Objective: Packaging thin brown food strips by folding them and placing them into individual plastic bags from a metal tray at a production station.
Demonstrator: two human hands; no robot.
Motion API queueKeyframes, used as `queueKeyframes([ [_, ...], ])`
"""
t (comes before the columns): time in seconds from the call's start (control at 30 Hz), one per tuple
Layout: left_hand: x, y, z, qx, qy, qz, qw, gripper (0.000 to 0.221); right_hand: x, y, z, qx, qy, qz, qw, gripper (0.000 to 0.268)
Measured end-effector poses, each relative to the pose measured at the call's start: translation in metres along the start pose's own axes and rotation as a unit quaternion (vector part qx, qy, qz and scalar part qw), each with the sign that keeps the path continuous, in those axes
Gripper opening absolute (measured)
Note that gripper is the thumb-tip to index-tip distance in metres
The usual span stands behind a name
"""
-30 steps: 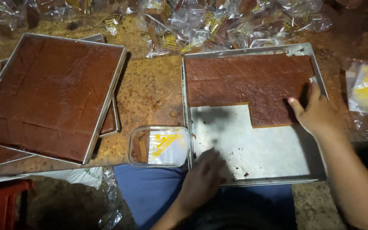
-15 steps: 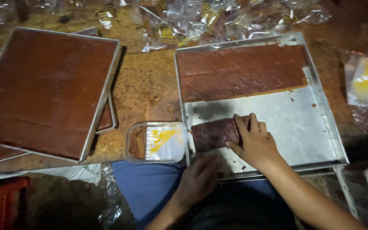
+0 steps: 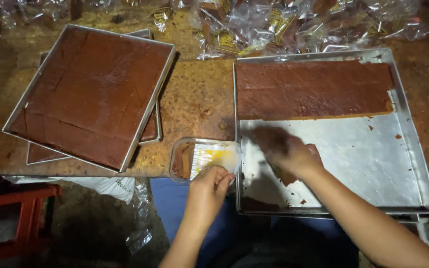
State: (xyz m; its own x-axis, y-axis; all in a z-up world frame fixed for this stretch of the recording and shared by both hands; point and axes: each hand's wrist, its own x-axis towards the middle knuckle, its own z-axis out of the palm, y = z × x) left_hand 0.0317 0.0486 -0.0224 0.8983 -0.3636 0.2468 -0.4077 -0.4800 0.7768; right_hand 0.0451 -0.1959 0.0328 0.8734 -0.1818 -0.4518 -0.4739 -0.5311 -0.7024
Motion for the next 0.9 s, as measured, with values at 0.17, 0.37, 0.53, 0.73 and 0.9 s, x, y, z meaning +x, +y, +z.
queueKeyframes([
  [0.17, 0.001, -0.011, -0.002, -0.053, -0.047, -0.108, 0.992, 0.012, 0.036, 0.07, -0.014, 0.03, 0.019, -0.048, 0.998, 0.049],
  [0.37, 0.005, 0.004, 0.009, -0.067, 0.042, 0.023, 0.997, 0.011, -0.001, 0.029, -0.037, -0.075, 0.145, -0.118, 0.98, 0.047],
  [0.53, 0.02, 0.024, 0.012, -0.059, 0.003, 0.075, 0.995, 0.049, -0.042, 0.046, 0.018, -0.002, 0.218, -0.148, 0.965, 0.021],
  [0.73, 0.017, 0.049, 0.025, 0.024, -0.067, 0.176, 0.982, 0.04, -0.047, 0.013, 0.025, -0.095, -0.008, -0.215, 0.972, 0.061],
  [0.9, 0.013, 0.034, 0.021, -0.079, -0.088, 0.185, 0.976, 0.055, -0.043, 0.031, -0.026, -0.012, -0.011, -0.153, 0.988, 0.043],
])
